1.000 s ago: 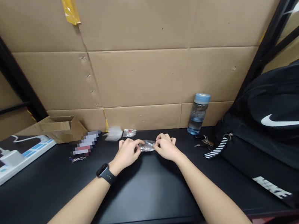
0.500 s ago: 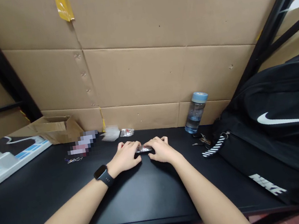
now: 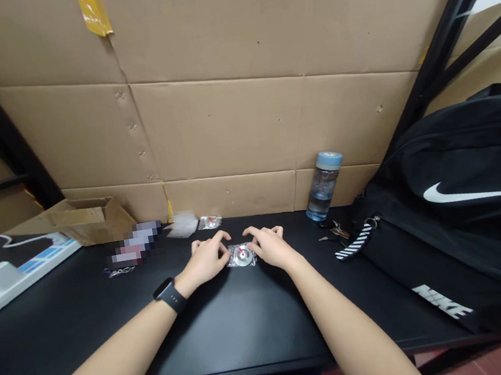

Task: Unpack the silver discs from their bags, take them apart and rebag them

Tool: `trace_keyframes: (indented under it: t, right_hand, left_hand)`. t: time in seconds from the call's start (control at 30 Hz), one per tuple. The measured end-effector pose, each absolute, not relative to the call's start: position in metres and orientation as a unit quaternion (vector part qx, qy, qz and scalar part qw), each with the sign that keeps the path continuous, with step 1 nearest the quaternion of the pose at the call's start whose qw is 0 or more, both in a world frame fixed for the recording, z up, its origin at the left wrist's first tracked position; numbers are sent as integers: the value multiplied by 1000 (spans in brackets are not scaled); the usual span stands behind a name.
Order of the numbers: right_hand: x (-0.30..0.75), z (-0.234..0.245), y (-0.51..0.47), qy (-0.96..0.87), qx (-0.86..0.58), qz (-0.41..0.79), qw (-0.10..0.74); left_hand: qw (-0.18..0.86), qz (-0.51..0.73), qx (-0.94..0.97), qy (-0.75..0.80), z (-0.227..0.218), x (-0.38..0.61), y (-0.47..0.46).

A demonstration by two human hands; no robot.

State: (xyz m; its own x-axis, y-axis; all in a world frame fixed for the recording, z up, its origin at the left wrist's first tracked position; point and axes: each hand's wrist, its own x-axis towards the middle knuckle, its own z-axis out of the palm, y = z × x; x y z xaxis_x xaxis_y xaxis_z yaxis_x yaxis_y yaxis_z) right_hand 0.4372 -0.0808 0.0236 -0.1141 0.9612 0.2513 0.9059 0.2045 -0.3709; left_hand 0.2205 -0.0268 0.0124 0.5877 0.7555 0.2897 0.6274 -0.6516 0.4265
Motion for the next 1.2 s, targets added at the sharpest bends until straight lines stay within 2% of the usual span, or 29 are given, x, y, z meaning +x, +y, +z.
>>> trace_keyframes:
  t: [0.13,0.27,0.67,0.93,1.03,1.2]
  right_hand:
    - [438,27,-85,-754,-622,7,214]
    - [437,32,-89,-785,-588,22,194]
    - [435,37,-91,-783,-605,55,134]
    - [442,37,-92,-781,-606,80,130]
    - [440,36,-93,-788,-596,55,142]
    - [436,30,-87,-797,-581,52,156]
  left_hand:
    - [82,217,897,375,17,219,-33]
    - [52,210,904,370,15,220,-34]
    - [33,201,911,358,14,219,-36]
    - [41,216,913,345,12,218,-36]
    - [29,242,905,348,18,216,-33]
    - [-51,321,848,419,39,191,-9]
